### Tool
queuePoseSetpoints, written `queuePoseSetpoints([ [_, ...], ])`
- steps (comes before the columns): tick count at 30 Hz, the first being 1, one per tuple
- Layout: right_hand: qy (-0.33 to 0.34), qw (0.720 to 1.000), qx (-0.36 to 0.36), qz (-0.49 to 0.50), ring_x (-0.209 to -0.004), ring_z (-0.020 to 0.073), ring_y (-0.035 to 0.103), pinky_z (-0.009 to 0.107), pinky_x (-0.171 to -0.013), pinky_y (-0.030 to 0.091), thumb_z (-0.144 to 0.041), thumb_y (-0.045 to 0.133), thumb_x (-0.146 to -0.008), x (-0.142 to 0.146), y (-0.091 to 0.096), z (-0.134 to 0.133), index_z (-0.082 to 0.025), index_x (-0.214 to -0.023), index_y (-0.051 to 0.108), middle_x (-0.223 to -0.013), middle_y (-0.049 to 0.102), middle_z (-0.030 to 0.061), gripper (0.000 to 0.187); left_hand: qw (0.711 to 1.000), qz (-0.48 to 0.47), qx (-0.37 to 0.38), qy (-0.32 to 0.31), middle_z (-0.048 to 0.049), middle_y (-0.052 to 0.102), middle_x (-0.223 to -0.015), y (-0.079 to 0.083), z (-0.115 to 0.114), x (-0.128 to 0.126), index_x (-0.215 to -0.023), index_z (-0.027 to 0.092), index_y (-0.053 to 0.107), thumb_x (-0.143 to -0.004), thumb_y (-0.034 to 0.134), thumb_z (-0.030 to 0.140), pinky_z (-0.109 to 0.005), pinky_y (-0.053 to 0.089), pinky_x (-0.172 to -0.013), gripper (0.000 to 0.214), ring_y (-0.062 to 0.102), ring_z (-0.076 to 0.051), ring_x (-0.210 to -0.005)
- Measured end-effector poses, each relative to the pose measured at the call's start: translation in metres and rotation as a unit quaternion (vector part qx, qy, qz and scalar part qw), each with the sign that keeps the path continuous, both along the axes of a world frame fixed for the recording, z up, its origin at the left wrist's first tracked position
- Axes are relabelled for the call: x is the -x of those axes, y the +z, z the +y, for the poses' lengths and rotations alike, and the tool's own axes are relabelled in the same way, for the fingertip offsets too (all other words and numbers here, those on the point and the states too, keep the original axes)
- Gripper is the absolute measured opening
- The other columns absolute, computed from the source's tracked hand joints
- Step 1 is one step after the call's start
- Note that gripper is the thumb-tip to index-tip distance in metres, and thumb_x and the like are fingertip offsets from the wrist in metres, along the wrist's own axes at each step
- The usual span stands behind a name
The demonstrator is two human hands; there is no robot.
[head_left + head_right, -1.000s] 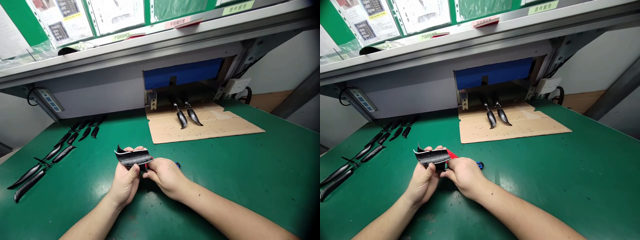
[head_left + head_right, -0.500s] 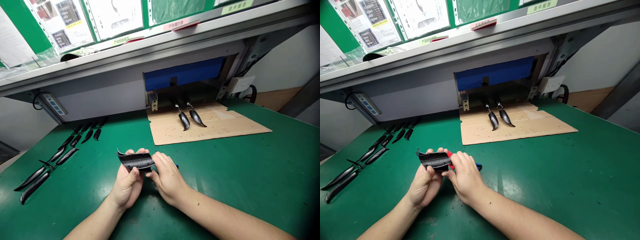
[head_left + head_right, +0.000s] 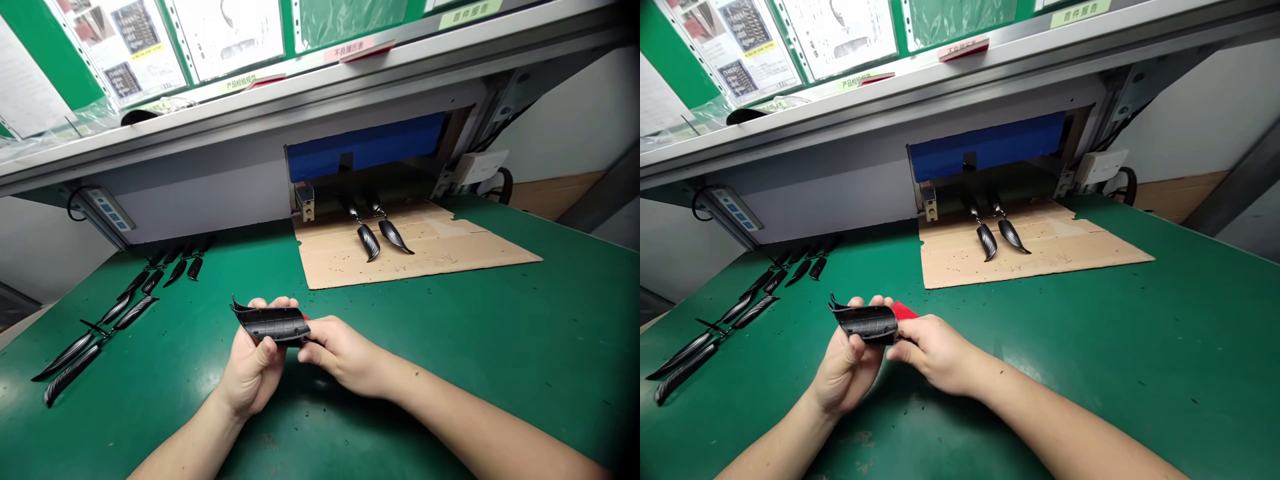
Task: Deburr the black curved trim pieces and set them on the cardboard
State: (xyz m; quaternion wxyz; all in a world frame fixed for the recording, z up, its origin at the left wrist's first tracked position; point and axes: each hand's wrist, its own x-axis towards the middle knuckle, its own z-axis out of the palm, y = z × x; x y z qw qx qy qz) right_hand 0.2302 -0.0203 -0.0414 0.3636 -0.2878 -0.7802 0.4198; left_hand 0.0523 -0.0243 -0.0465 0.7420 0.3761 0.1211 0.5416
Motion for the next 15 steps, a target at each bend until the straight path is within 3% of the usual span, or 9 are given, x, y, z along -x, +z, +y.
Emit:
queuePoseSetpoints([
  [2, -0.001, 1.000, 0.024, 0.009, -0.060, 0.0123, 0.039, 0.023, -0.056, 0.031, -0.068, 0.050, -0.091, -0.009, 0.002, 0.003, -0.017, -0.069, 0.048, -0.065, 0.045, -0.0035, 0.055, 1.000, 0.001, 0.000, 0.008, -0.0016, 0.054, -0.129, 0.001, 0.000, 0.000, -0.114, 0.030, 0.053, -0.082, 0.073, 0.026, -0.031, 0.037, -0.107, 0.038, 0.043, -0.019, -0.130],
  [4, -0.057, 0.998, 0.019, 0.027, -0.056, 0.0110, 0.033, 0.023, -0.053, 0.027, -0.067, 0.054, -0.088, -0.013, 0.004, 0.004, -0.017, -0.064, 0.042, -0.060, 0.039, -0.0048, 0.057, 1.000, 0.004, 0.002, 0.028, -0.0019, 0.054, -0.129, 0.001, 0.001, 0.001, -0.113, 0.030, 0.053, -0.081, 0.073, 0.026, -0.030, 0.038, -0.106, 0.038, 0.042, -0.020, -0.130],
  [7, -0.153, 0.985, -0.037, 0.069, -0.057, 0.0118, 0.036, 0.024, -0.053, 0.030, -0.059, 0.057, -0.091, -0.012, 0.005, 0.001, -0.017, -0.069, 0.046, -0.063, 0.043, -0.0036, 0.048, 0.999, 0.009, 0.001, 0.043, -0.0021, 0.053, -0.130, 0.002, 0.003, 0.001, -0.113, 0.029, 0.052, -0.081, 0.073, 0.025, -0.031, 0.038, -0.106, 0.038, 0.042, -0.020, -0.130],
  [9, -0.204, 0.970, -0.096, 0.090, -0.061, 0.0130, 0.042, 0.025, -0.056, 0.036, -0.055, 0.060, -0.091, -0.010, 0.005, -0.002, -0.018, -0.082, 0.053, -0.070, 0.049, -0.0018, 0.038, 0.999, 0.011, -0.002, 0.042, -0.0029, 0.053, -0.130, 0.002, 0.003, 0.000, -0.113, 0.029, 0.051, -0.081, 0.073, 0.024, -0.033, 0.036, -0.107, 0.038, 0.042, -0.020, -0.130],
  [12, -0.204, 0.956, -0.193, 0.083, -0.069, 0.0145, 0.049, 0.026, -0.062, 0.040, -0.049, 0.067, -0.088, -0.008, 0.003, -0.005, -0.021, -0.109, 0.055, -0.081, 0.054, -0.0003, 0.037, 0.999, 0.021, -0.001, 0.036, -0.0047, 0.053, -0.130, 0.002, 0.002, -0.001, -0.114, 0.028, 0.050, -0.081, 0.073, 0.022, -0.035, 0.034, -0.109, 0.041, 0.043, -0.021, -0.130],
  [15, -0.153, 0.959, -0.236, 0.044, -0.073, 0.0144, 0.050, 0.026, -0.066, 0.041, -0.040, 0.067, -0.091, -0.006, 0.000, -0.006, -0.023, -0.112, 0.056, -0.086, 0.056, 0.0001, 0.029, 0.999, 0.028, 0.005, 0.026, -0.0055, 0.054, -0.129, 0.002, 0.000, -0.003, -0.114, 0.026, 0.050, -0.079, 0.075, 0.021, -0.038, 0.032, -0.111, 0.043, 0.044, -0.023, -0.128],
])
